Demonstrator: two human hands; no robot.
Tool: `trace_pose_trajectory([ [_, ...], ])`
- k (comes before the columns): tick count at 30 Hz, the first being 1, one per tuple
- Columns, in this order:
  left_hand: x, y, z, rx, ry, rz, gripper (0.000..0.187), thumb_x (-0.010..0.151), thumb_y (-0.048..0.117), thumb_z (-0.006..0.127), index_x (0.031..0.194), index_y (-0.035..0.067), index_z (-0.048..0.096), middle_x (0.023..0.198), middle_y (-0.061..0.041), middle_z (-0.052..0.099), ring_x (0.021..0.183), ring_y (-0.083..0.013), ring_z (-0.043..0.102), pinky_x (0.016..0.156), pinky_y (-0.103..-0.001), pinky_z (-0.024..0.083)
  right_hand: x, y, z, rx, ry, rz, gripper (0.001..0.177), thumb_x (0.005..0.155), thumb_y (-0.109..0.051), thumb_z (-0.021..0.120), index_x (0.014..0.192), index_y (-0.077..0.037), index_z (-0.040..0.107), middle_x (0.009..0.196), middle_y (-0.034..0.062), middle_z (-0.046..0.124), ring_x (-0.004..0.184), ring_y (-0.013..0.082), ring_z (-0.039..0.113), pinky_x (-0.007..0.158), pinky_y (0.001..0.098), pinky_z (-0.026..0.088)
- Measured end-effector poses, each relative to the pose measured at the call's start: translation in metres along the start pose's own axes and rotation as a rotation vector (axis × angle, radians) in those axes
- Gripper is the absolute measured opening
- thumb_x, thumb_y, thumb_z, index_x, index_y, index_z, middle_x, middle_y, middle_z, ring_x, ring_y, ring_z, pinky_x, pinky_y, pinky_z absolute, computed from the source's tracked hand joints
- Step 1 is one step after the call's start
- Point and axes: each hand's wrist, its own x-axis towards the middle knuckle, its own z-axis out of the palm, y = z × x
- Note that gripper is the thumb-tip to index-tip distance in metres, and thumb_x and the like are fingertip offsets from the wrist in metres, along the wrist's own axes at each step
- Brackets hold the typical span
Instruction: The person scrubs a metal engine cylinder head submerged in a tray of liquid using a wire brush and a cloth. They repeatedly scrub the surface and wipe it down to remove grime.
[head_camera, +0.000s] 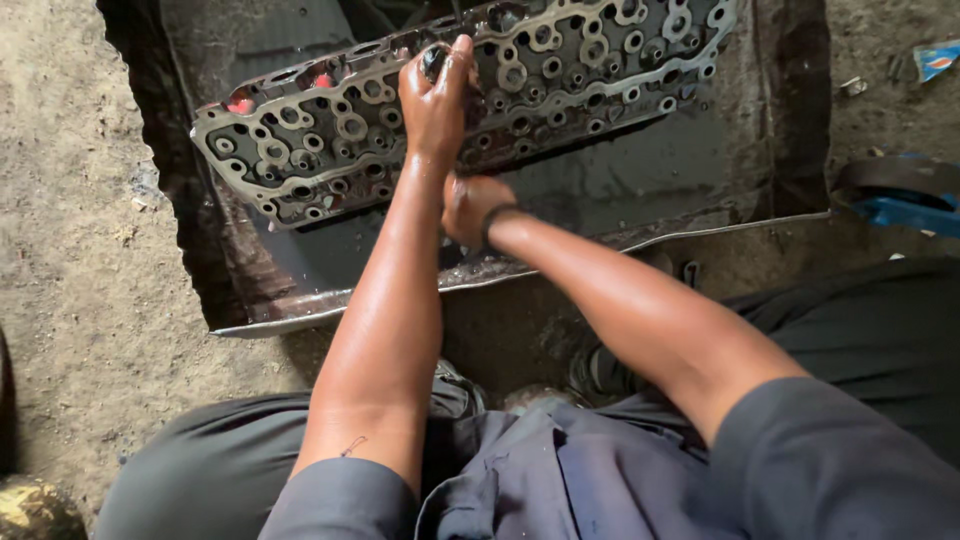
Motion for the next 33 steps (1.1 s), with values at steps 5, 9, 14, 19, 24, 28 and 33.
trace_pose_trajectory([
  [5, -0.012, -0.016, -0.045, 0.135, -0.042, -0.302, 0.027, 0.091, 0.033, 0.076, 0.079, 0.010, 0.067, 0.071, 0.005, 0.061, 0.065, -0.0064, 0.051, 0.059, -0.027, 0.043, 0.000, -0.002, 0.003, 0.076, -0.004, 0.051, 0.036, 0.094, -0.020, 0.050, 0.126, -0.007, 0.061, 0.114, 0.0247, 0.071, 0.109, 0.0416, 0.068, 0.093, 0.0511, 0.054],
  [9, -0.037, -0.055, -0.104, 0.220, -0.251, -0.771, 0.022, 0.080, 0.033, 0.072, 0.081, 0.011, 0.073, 0.066, 0.001, 0.055, 0.058, -0.0116, 0.047, 0.052, -0.031, 0.034, 0.003, 0.026, 0.008, 0.212, 0.072, -0.130, 0.048, 0.085, -0.016, 0.057, 0.132, -0.002, 0.055, 0.113, 0.0290, 0.068, 0.108, 0.0453, 0.064, 0.092, 0.0513, 0.051],
  [14, -0.088, -0.130, -0.101, 0.852, -0.155, -0.935, 0.035, 0.073, 0.036, 0.080, 0.086, 0.004, 0.072, 0.080, -0.011, 0.069, 0.075, -0.0267, 0.067, 0.071, -0.044, 0.057, 0.002, 0.041, 0.018, 0.311, 0.089, -0.108, 0.043, 0.085, -0.023, 0.062, 0.123, -0.006, 0.063, 0.115, 0.0246, 0.071, 0.111, 0.0428, 0.065, 0.096, 0.0494, 0.051],
  [19, -0.141, -0.132, -0.042, 1.274, -0.214, -0.801, 0.072, 0.082, 0.046, 0.073, 0.137, 0.003, 0.052, 0.142, -0.025, 0.050, 0.127, -0.0406, 0.056, 0.104, -0.048, 0.050, 0.003, 0.039, 0.022, 0.300, 0.099, -0.067, 0.050, 0.081, -0.026, 0.066, 0.127, -0.005, 0.060, 0.115, 0.0250, 0.069, 0.111, 0.0426, 0.064, 0.096, 0.0493, 0.050],
  [24, -0.170, -0.122, -0.003, 1.410, -0.530, -0.292, 0.088, 0.076, 0.039, 0.072, 0.150, 0.004, 0.038, 0.154, -0.024, 0.034, 0.141, -0.0476, 0.034, 0.114, -0.059, 0.031, 0.001, 0.043, 0.018, 0.339, 0.122, -0.096, 0.056, 0.080, -0.026, 0.067, 0.131, -0.003, 0.060, 0.117, 0.0265, 0.069, 0.111, 0.0429, 0.064, 0.097, 0.0482, 0.050],
  [28, -0.154, -0.121, -0.019, 1.402, -0.780, -0.643, 0.052, 0.095, 0.030, 0.057, 0.144, 0.010, 0.059, 0.155, -0.016, 0.054, 0.148, -0.0350, 0.047, 0.118, -0.056, 0.041, 0.000, 0.042, 0.019, 0.359, 0.045, -0.025, 0.062, 0.079, -0.029, 0.067, 0.134, -0.001, 0.057, 0.114, 0.0250, 0.071, 0.110, 0.0407, 0.066, 0.098, 0.0466, 0.051],
  [33, -0.158, -0.109, -0.006, 1.415, -0.640, -0.436, 0.052, 0.089, 0.044, 0.062, 0.128, 0.010, 0.067, 0.137, -0.019, 0.062, 0.129, -0.0385, 0.056, 0.101, -0.054, 0.047, 0.002, 0.043, 0.021, 0.325, 0.091, -0.045, 0.062, 0.079, -0.030, 0.069, 0.132, 0.000, 0.059, 0.118, 0.0262, 0.069, 0.113, 0.0416, 0.064, 0.098, 0.0469, 0.050],
])
